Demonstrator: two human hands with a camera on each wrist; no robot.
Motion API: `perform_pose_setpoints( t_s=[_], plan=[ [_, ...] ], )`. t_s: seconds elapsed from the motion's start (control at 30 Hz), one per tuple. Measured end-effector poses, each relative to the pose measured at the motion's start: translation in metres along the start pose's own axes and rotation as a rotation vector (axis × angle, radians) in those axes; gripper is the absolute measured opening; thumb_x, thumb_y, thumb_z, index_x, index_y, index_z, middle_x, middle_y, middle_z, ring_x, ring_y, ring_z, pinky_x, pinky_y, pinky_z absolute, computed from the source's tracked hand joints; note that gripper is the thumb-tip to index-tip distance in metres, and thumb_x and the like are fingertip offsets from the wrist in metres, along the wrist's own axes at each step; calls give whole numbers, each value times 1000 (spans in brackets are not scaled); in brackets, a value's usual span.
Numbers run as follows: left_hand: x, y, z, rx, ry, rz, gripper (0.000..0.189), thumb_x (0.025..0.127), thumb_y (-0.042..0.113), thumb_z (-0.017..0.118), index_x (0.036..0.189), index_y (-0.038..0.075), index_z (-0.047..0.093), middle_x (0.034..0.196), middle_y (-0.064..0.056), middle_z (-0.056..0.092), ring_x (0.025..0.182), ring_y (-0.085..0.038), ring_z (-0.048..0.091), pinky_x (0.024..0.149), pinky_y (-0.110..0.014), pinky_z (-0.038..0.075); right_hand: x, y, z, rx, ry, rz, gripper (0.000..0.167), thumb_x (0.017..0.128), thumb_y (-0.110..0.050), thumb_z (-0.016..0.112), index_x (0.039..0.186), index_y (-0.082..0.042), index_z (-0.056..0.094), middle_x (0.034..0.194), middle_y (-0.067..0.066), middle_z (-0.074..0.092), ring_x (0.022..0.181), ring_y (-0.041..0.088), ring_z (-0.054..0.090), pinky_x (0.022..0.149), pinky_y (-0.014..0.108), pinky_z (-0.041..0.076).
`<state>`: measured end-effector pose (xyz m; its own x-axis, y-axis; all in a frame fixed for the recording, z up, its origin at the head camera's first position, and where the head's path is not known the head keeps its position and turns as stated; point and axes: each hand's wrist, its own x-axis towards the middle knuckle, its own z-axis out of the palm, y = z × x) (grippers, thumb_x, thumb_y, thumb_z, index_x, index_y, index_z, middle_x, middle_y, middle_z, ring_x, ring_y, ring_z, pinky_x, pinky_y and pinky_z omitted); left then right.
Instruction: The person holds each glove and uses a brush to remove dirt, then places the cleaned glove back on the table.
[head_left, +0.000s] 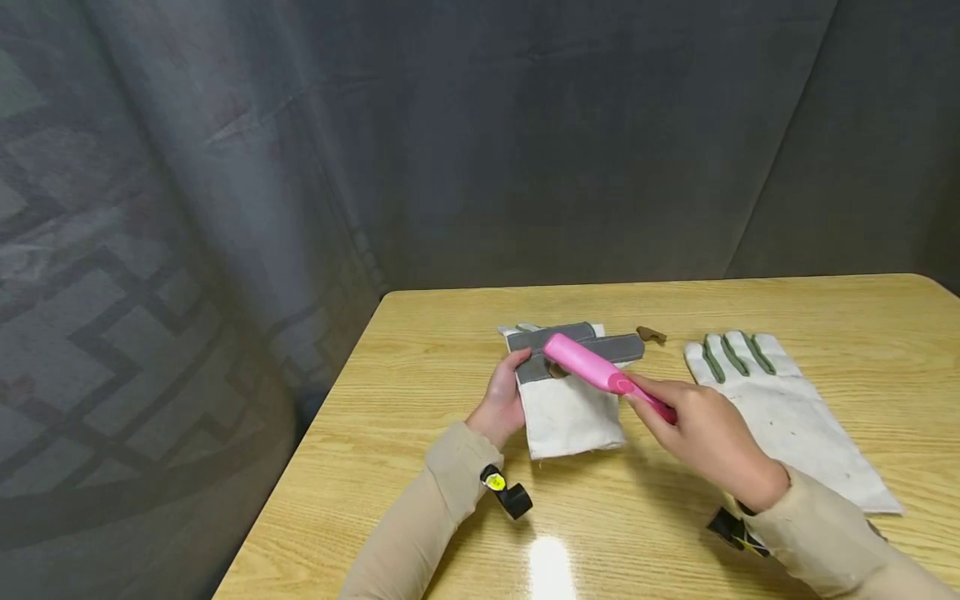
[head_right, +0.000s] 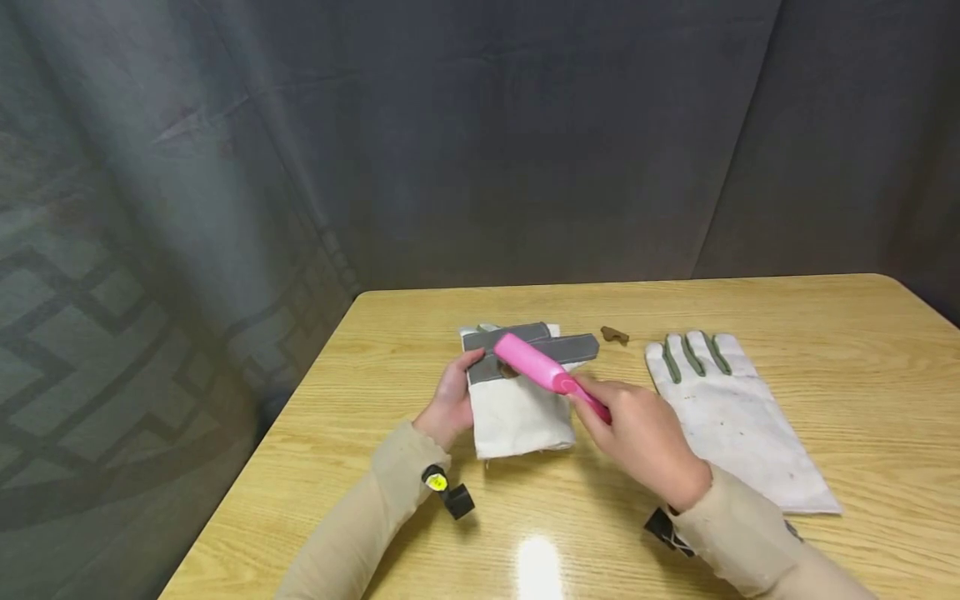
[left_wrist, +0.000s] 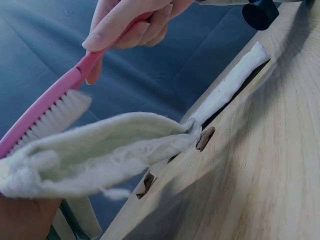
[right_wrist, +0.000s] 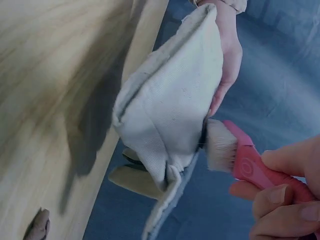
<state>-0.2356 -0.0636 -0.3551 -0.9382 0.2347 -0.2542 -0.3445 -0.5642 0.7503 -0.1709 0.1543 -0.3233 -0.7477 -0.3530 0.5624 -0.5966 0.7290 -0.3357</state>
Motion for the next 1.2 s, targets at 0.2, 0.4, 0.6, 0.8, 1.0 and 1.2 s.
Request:
perform_pose_setpoints(
  t_s=[0.2, 0.4, 0.6, 0.8, 1.0, 1.2],
  plan=[
    [0, 2, -2, -24, -9, 10, 54, 98, 23, 22, 147, 3, 15, 152, -21, 24, 141, -34, 25, 119, -43, 21, 1, 1, -5, -45, -42, 27, 30, 85, -23, 67, 111, -10, 69, 51, -10, 26, 47, -3, 17, 42, 15, 18],
    [1, 5, -4, -5, 57, 14, 52, 97, 26, 23, 144, 4, 24, 147, -18, 34, 123, -24, 44, 115, -39, 29, 2, 2, -11, -53, -57, 37, 28, 85, -25, 67, 109, -11, 70, 51, -11, 22, 49, -2, 14, 43, 15, 16],
    [1, 5, -4, 4, 60, 22, 52, 97, 26, 23, 145, 5, 23, 149, -19, 31, 126, -24, 40, 115, -38, 28, 2, 4, -14, -70, -63, 39, 27, 85, -23, 67, 107, -9, 71, 51, -11, 22, 48, -2, 14, 43, 15, 15],
    [1, 7, -3, 6, 70, 20, 51, 97, 26, 23, 144, 6, 26, 148, -19, 33, 127, -25, 40, 115, -38, 29, 3, 6, -16, -68, -61, 29, 25, 84, -21, 67, 105, -8, 72, 50, -11, 24, 48, -2, 15, 43, 15, 15],
    [1, 6, -4, 2, 55, 17, 52, 97, 26, 23, 145, 5, 23, 149, -19, 30, 131, -26, 37, 116, -38, 27, 4, 6, -19, -77, -70, 26, 21, 85, -21, 66, 102, -9, 72, 49, -12, 24, 47, -3, 16, 43, 15, 17],
    [0, 6, -3, -11, 48, 6, 52, 97, 26, 23, 145, 5, 23, 149, -18, 30, 132, -26, 36, 116, -38, 26, 3, 3, -20, -56, -45, 15, 23, 85, -21, 66, 103, -9, 72, 50, -13, 25, 47, -4, 16, 43, 15, 18]
  ],
)
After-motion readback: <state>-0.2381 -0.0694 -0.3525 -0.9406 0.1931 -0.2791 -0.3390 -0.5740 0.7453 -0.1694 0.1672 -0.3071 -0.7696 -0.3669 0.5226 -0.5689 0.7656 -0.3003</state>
